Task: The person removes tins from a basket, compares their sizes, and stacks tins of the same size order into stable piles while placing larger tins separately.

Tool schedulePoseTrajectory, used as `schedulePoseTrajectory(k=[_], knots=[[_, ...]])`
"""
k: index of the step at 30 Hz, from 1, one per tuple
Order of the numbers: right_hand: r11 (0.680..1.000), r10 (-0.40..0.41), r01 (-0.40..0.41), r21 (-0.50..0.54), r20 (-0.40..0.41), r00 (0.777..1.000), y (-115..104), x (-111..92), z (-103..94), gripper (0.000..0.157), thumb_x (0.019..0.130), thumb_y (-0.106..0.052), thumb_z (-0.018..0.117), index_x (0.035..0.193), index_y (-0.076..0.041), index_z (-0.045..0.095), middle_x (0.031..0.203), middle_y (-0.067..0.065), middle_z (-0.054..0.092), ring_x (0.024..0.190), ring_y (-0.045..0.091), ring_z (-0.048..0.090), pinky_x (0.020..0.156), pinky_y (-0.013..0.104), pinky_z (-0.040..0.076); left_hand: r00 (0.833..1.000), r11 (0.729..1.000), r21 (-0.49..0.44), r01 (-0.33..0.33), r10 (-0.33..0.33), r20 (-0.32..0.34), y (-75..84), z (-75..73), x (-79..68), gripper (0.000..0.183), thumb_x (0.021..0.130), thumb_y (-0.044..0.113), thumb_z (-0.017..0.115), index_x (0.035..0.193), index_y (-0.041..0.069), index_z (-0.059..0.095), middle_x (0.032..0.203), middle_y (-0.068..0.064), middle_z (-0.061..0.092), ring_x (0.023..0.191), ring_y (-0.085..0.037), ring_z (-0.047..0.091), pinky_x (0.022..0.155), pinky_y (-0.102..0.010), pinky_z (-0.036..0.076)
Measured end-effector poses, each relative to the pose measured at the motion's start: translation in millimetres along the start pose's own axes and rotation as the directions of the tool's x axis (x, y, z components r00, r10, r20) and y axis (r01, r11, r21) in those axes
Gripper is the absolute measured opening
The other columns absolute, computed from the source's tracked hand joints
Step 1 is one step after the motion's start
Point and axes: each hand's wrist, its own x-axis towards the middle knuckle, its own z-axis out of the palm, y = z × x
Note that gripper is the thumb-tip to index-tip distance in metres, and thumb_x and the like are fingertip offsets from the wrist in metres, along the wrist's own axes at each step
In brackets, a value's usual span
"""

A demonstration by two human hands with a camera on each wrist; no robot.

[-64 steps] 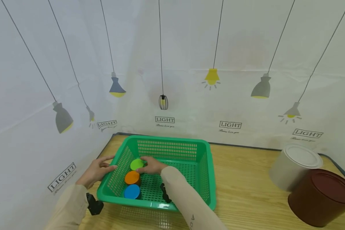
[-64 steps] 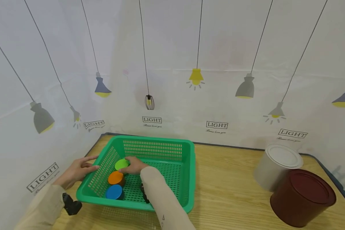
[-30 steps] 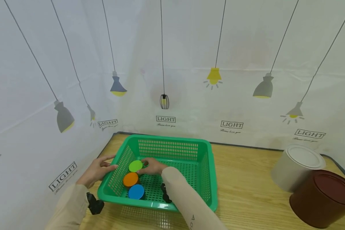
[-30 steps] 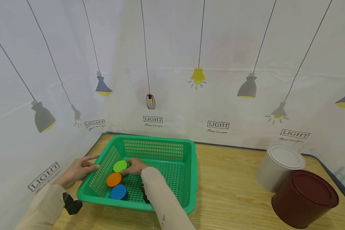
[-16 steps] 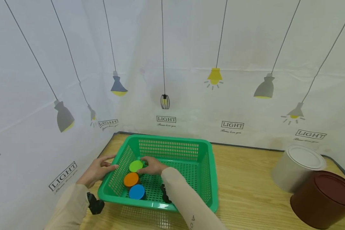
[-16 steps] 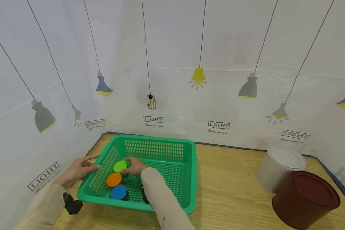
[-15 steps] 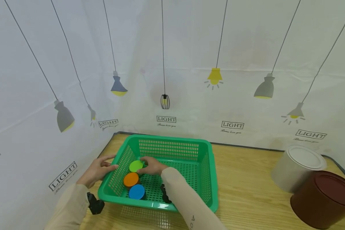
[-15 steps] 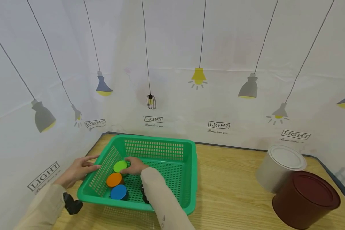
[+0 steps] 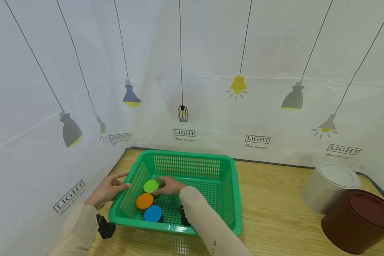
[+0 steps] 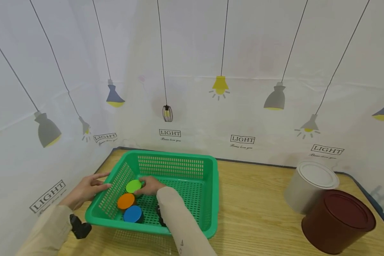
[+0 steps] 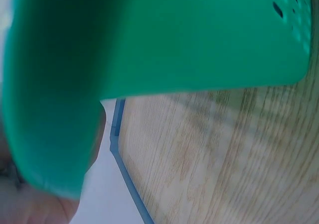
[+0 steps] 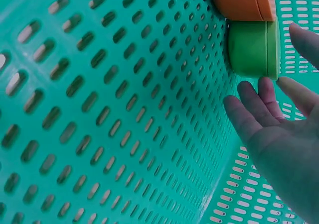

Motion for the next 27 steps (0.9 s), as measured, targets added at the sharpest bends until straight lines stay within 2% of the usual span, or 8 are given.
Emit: schedulePoseTrajectory(k=[10,14,18,27], knots=[[0.999,0.024,-0.022,0.028,-0.068,0.997,4.8,-2.5,-2.5,0.038,0.08,-0.018,0.066,0.113,-0.003,0.055,0.114,0.011,0.052,0.106,0.027,0.048,0.082,0.037,0.044,1.0,1.0,0.019,-0.012,0.012,-0.009,-3.3,-0.1,-0.6,0.062,0.086,0.025,0.059,0.138,0.005,0.031,0.119,-0.032,0.042,0.079,-0.022,0.06,0.063,-0.038,0.052],[1.0,0.014,-0.013,0.022,-0.055,0.998,4.3,-2.1,-1.1,0.049,0.08,-0.019,0.067,0.123,-0.003,0.048,0.124,0.012,0.047,0.111,0.027,0.046,0.086,0.038,0.043,1.0,0.999,0.034,-0.014,0.014,-0.005,-3.3,0.6,-0.7,0.063,0.086,0.027,0.059,0.138,0.005,0.031,0.123,-0.033,0.038,0.085,-0.024,0.059,0.065,-0.039,0.052],[1.0,-0.016,0.016,0.013,-0.023,1.0,0.5,-2.0,0.4,0.061,0.081,-0.018,0.066,0.133,-0.003,0.038,0.134,0.013,0.039,0.118,0.028,0.04,0.092,0.038,0.039,1.0,1.0,0.025,-0.01,0.01,-0.001,-2.3,1.4,0.2,0.063,0.086,0.027,0.059,0.138,0.005,0.03,0.121,-0.033,0.039,0.082,-0.023,0.059,0.065,-0.039,0.052],[1.0,-0.001,0.001,-0.027,-0.022,1.0,-0.8,-2.5,-1.4,0.058,0.08,-0.015,0.067,0.131,-0.005,0.042,0.126,0.014,0.046,0.113,0.028,0.045,0.082,0.035,0.045,1.0,1.0,-0.004,-0.005,0.005,0.001,0.6,0.3,0.1,0.063,0.085,0.025,0.06,0.138,0.005,0.031,0.118,-0.031,0.042,0.076,-0.02,0.06,0.063,-0.038,0.052]])
